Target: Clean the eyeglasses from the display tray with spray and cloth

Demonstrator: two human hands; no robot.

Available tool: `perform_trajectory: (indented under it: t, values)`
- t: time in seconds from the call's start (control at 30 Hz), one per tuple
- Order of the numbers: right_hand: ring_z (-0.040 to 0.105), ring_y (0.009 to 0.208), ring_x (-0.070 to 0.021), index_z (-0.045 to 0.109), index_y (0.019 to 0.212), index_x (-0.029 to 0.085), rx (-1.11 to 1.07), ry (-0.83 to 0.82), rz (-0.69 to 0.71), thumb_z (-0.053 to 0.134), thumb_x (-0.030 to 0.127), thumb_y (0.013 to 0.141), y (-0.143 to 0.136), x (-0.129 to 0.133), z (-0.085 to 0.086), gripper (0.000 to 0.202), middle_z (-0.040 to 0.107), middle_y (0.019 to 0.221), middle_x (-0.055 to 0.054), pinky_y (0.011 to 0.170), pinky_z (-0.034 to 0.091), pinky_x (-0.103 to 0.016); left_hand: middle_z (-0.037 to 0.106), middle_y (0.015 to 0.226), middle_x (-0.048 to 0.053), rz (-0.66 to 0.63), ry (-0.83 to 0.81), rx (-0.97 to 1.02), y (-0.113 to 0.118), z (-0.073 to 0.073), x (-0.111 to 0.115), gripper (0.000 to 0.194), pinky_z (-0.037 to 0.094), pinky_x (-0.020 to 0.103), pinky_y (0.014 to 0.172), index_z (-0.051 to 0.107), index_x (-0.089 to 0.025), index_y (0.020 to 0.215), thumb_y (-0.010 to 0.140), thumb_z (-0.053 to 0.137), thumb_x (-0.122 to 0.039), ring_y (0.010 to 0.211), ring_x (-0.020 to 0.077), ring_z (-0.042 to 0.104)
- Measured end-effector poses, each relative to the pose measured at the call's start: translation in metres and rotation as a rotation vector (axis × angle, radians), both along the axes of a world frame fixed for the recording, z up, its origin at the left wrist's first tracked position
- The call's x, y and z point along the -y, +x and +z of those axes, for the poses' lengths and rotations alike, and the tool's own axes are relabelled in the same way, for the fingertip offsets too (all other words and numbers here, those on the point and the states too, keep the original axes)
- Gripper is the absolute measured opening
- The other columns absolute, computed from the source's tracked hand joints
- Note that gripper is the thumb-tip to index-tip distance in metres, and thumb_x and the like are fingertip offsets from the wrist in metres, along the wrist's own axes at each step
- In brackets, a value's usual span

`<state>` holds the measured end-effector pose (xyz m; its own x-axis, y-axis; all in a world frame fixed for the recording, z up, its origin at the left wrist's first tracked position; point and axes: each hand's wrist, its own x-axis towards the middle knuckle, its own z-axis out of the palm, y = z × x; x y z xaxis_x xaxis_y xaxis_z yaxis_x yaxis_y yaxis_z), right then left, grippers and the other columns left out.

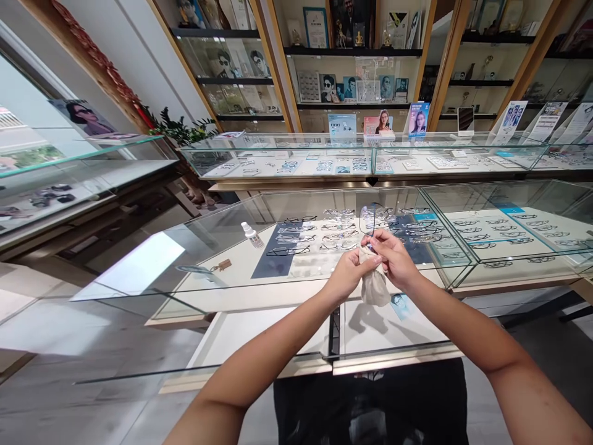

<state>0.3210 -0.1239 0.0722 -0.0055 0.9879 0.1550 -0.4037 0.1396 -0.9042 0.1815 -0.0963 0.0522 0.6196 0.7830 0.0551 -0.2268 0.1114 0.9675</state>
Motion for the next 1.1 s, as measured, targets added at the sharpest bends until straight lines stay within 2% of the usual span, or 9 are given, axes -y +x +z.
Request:
perform_trajectory:
  t: [0.07, 0.17, 0.23, 0.3, 0.4, 0.57, 0.77, 0.97, 1.1]
  values:
    - [0.045, 0.055, -0.0080, 0.065, 0.081, 0.024, 0.011, 0.069, -0.014, 0.097, 0.061, 0.066, -0.002, -0.003, 0.020, 0.051, 0.074, 0.086, 0.002, 0.047, 0.038, -0.022, 0.074, 0.082, 0.004, 0.019, 0.063, -0.032, -0.001, 0.022, -0.003, 0.056, 0.050, 0.028, 0.074, 0.073, -0.014, 0.091, 0.068, 0.093, -0.061, 0.076, 0.0173, 0.066]
    - [0.063, 0.073, -0.0132, 0.067, 0.078, 0.024, 0.000, 0.199, -0.034, 0.099, 0.057, 0.065, -0.005, -0.007, 0.051, 0.048, 0.075, 0.083, 0.002, 0.071, 0.054, -0.025, 0.072, 0.082, 0.003, 0.067, 0.185, -0.062, -0.003, 0.056, -0.006, 0.054, 0.048, 0.027, 0.073, 0.069, -0.014, 0.085, 0.069, 0.093, -0.060, 0.076, 0.0163, 0.062]
    - [0.065, 0.078, -0.0138, 0.069, 0.078, 0.024, 0.001, 0.256, -0.032, 0.099, 0.055, 0.066, -0.007, -0.007, 0.068, 0.045, 0.075, 0.083, 0.002, 0.076, 0.055, -0.026, 0.069, 0.080, 0.002, 0.070, 0.254, -0.069, -0.005, 0.076, -0.007, 0.055, 0.047, 0.027, 0.071, 0.068, -0.015, 0.083, 0.069, 0.092, -0.061, 0.075, 0.0159, 0.061]
    - [0.063, 0.075, -0.0132, 0.069, 0.078, 0.024, -0.011, 0.286, -0.037, 0.099, 0.054, 0.067, -0.009, -0.007, 0.081, 0.044, 0.075, 0.084, 0.002, 0.072, 0.054, -0.025, 0.069, 0.081, 0.002, 0.050, 0.309, -0.070, -0.008, 0.091, -0.006, 0.056, 0.047, 0.028, 0.073, 0.068, -0.015, 0.086, 0.072, 0.090, -0.064, 0.077, 0.0167, 0.061]
    - [0.062, 0.073, -0.0129, 0.067, 0.079, 0.025, -0.064, 0.312, -0.043, 0.099, 0.054, 0.066, -0.011, -0.005, 0.092, 0.045, 0.075, 0.085, 0.002, 0.069, 0.053, -0.025, 0.073, 0.094, 0.005, -0.009, 0.331, -0.040, -0.015, 0.106, -0.004, 0.056, 0.049, 0.030, 0.082, 0.072, -0.015, 0.100, 0.080, 0.083, -0.066, 0.089, 0.0209, 0.065]
    - [0.061, 0.070, -0.0113, 0.066, 0.081, 0.024, -0.096, 0.346, -0.032, 0.098, 0.052, 0.070, -0.012, -0.001, 0.099, 0.044, 0.074, 0.087, 0.002, 0.067, 0.054, -0.025, 0.075, 0.104, 0.007, -0.081, 0.280, 0.060, -0.025, 0.108, -0.001, 0.049, 0.050, 0.031, 0.087, 0.073, -0.017, 0.114, 0.087, 0.077, -0.057, 0.100, 0.0248, 0.066]
    - [0.061, 0.067, -0.0108, 0.066, 0.082, 0.024, -0.095, 0.336, -0.065, 0.097, 0.052, 0.072, -0.012, 0.002, 0.094, 0.043, 0.073, 0.087, 0.002, 0.067, 0.055, -0.025, 0.066, 0.084, 0.002, 0.091, 0.380, 0.024, -0.020, 0.103, 0.007, 0.039, 0.049, 0.026, 0.073, 0.072, -0.015, 0.097, 0.079, 0.088, -0.046, 0.077, 0.0155, 0.059]
    - [0.063, 0.070, -0.0112, 0.065, 0.081, 0.024, -0.142, 0.323, -0.061, 0.098, 0.052, 0.071, -0.019, 0.003, 0.089, 0.045, 0.074, 0.085, 0.003, 0.072, 0.057, -0.026, 0.068, 0.078, 0.001, 0.169, 0.298, 0.083, -0.012, 0.102, 0.015, 0.040, 0.049, 0.023, 0.070, 0.070, -0.015, 0.089, 0.072, 0.094, -0.041, 0.074, 0.0138, 0.061]
    - [0.066, 0.076, -0.0117, 0.064, 0.080, 0.024, -0.156, 0.329, -0.043, 0.098, 0.050, 0.072, -0.024, 0.003, 0.087, 0.044, 0.074, 0.086, 0.003, 0.076, 0.057, -0.025, 0.070, 0.079, 0.000, 0.211, 0.234, 0.116, -0.010, 0.103, 0.017, 0.046, 0.050, 0.023, 0.071, 0.073, -0.015, 0.095, 0.067, 0.098, -0.042, 0.075, 0.0134, 0.062]
